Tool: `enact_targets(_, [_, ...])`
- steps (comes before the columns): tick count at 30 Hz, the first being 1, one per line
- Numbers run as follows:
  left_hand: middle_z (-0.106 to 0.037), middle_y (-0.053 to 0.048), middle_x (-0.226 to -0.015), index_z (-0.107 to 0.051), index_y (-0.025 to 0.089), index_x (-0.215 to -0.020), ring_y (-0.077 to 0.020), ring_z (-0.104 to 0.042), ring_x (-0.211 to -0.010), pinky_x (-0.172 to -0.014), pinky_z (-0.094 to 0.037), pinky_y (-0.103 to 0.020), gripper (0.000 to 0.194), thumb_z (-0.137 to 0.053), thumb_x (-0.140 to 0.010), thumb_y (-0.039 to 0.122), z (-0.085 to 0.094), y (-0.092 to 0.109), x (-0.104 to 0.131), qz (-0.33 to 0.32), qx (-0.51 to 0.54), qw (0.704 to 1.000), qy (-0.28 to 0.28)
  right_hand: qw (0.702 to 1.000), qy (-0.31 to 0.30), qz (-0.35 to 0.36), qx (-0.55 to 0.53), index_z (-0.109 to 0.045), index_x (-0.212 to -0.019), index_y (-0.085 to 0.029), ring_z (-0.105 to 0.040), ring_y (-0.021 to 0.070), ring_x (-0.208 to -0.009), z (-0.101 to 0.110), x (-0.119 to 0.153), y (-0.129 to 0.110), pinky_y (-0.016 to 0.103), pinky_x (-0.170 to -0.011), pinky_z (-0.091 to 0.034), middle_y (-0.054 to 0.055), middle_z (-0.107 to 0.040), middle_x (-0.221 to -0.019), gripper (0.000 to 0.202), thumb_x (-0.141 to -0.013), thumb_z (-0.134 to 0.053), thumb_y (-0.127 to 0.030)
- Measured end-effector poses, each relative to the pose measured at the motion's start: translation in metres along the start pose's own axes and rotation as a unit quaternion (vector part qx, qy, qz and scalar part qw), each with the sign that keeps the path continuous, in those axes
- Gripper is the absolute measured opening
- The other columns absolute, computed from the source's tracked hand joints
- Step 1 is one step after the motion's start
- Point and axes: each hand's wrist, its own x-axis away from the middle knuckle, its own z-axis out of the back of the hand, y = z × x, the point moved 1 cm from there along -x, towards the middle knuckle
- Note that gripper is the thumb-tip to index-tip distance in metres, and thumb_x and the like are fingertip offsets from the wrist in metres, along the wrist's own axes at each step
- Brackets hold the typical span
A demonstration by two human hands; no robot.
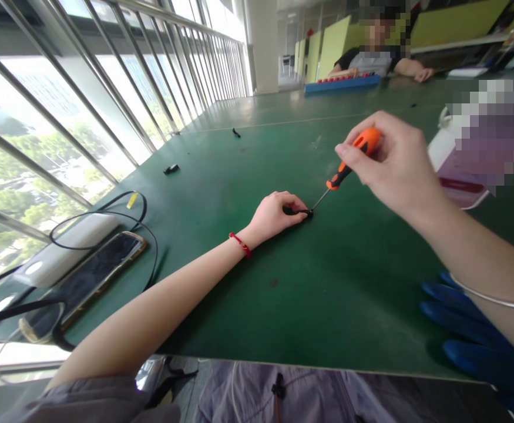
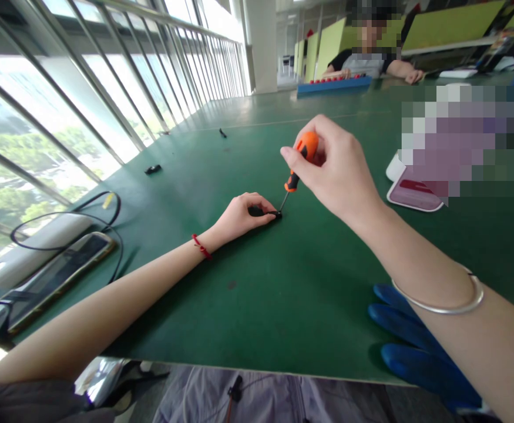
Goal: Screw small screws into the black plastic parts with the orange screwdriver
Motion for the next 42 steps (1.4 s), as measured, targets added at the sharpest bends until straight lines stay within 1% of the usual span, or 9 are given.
enact_targets(6, [-0.07,-0.003,-0.082,-0.074,0.016,-0.082,-0.0142,-0.061,-0.078,-0.073,-0.048,-0.026,0.013,-0.067,-0.076,0.025,0.0,0.0,0.001,-0.01,0.011,1.0,-0.002,0.996,0.05,0.055,0.045,-0.052,-0.064,-0.018,-0.04,0.0093,-0.056,0.005,0.016,0.0,0.029,-0.053,-0.032,-0.001,-0.05,-0.061,0.022,-0.077,-0.066,-0.03])
enact_targets(9, [-0.07,-0.003,-0.081,-0.074,0.016,-0.082,-0.0143,-0.061,-0.077,-0.073,-0.048,-0.026,0.013,-0.066,-0.077,0.025,0.0,0.001,0.001,-0.01,0.013,1.0,-0.004,0.997,0.052,0.059,0.023,-0.054,-0.072,-0.02,-0.045,0.0115,-0.061,0.007,0.021,0.001,0.03,-0.056,-0.036,0.001,-0.054,-0.069,0.013,-0.073,-0.067,-0.023])
enact_targets(13, [-0.071,-0.003,-0.084,-0.073,0.016,-0.081,-0.0147,-0.063,-0.08,-0.075,-0.049,-0.026,0.012,-0.066,-0.077,0.024,-0.001,0.001,0.002,-0.014,0.018,1.0,-0.005,0.996,0.059,0.061,-0.021,-0.05,-0.085,-0.022,-0.05,0.0139,-0.069,0.007,0.024,0.005,0.031,-0.062,-0.041,0.002,-0.055,-0.081,0.022,-0.069,-0.064,-0.016])
enact_targets(20, [-0.072,-0.003,-0.087,-0.07,0.016,-0.082,-0.015,-0.065,-0.083,-0.08,-0.051,-0.026,0.01,-0.062,-0.077,0.02,-0.001,0.005,0.004,-0.015,0.023,1.0,-0.013,0.997,0.049,0.025,0.051,-0.051,-0.07,-0.022,-0.046,0.0133,-0.06,0.007,0.031,-0.006,0.031,-0.058,-0.037,0.001,-0.055,-0.069,0.017,-0.078,-0.062,-0.033])
enact_targets(24, [-0.072,-0.003,-0.086,-0.069,0.016,-0.081,-0.0146,-0.064,-0.08,-0.076,-0.051,-0.025,0.01,-0.062,-0.075,0.018,-0.001,0.006,0.006,-0.022,0.014,1.0,-0.01,0.997,0.052,0.054,0.025,-0.053,-0.077,-0.023,-0.048,0.0145,-0.065,0.005,0.032,-0.008,0.032,-0.06,-0.039,0.002,-0.057,-0.075,0.014,-0.072,-0.065,-0.021])
enact_targets(27, [-0.071,-0.003,-0.084,-0.069,0.015,-0.08,-0.0143,-0.063,-0.078,-0.074,-0.05,-0.025,0.009,-0.062,-0.074,0.018,-0.002,0.006,0.006,-0.028,0.006,1.0,-0.007,0.995,0.062,0.076,-0.028,-0.05,-0.087,-0.023,-0.052,0.0159,-0.069,0.003,0.033,-0.006,0.033,-0.064,-0.043,0.001,-0.056,-0.077,0.029,-0.065,-0.066,-0.014])
enact_targets(35, [-0.071,-0.003,-0.084,-0.068,0.015,-0.081,-0.014,-0.063,-0.077,-0.074,-0.05,-0.025,0.009,-0.062,-0.076,0.019,-0.001,0.007,0.006,-0.027,0.01,1.0,-0.006,0.999,0.027,0.019,0.035,-0.055,-0.068,-0.022,-0.046,0.0118,-0.051,0.003,0.035,-0.012,0.03,-0.053,-0.036,-0.002,-0.055,-0.059,0.017,-0.076,-0.065,-0.035])
enact_targets(37, [-0.071,-0.002,-0.085,-0.069,0.016,-0.081,-0.0139,-0.063,-0.078,-0.074,-0.05,-0.025,0.009,-0.062,-0.076,0.019,-0.001,0.006,0.005,-0.025,0.01,1.0,-0.007,0.999,0.029,0.036,0.02,-0.056,-0.075,-0.023,-0.049,0.0119,-0.056,0.003,0.035,-0.012,0.029,-0.055,-0.039,-0.002,-0.058,-0.067,0.01,-0.073,-0.065,-0.027])
enact_targets(42, [-0.072,-0.002,-0.086,-0.069,0.016,-0.081,-0.0139,-0.064,-0.079,-0.074,-0.05,-0.024,0.009,-0.062,-0.077,0.02,-0.001,0.005,0.004,-0.025,0.007,1.0,-0.006,0.997,0.043,0.053,-0.028,-0.052,-0.092,-0.024,-0.053,0.0145,-0.062,0.003,0.034,-0.006,0.032,-0.063,-0.044,-0.003,-0.056,-0.068,0.03,-0.066,-0.066,-0.018])
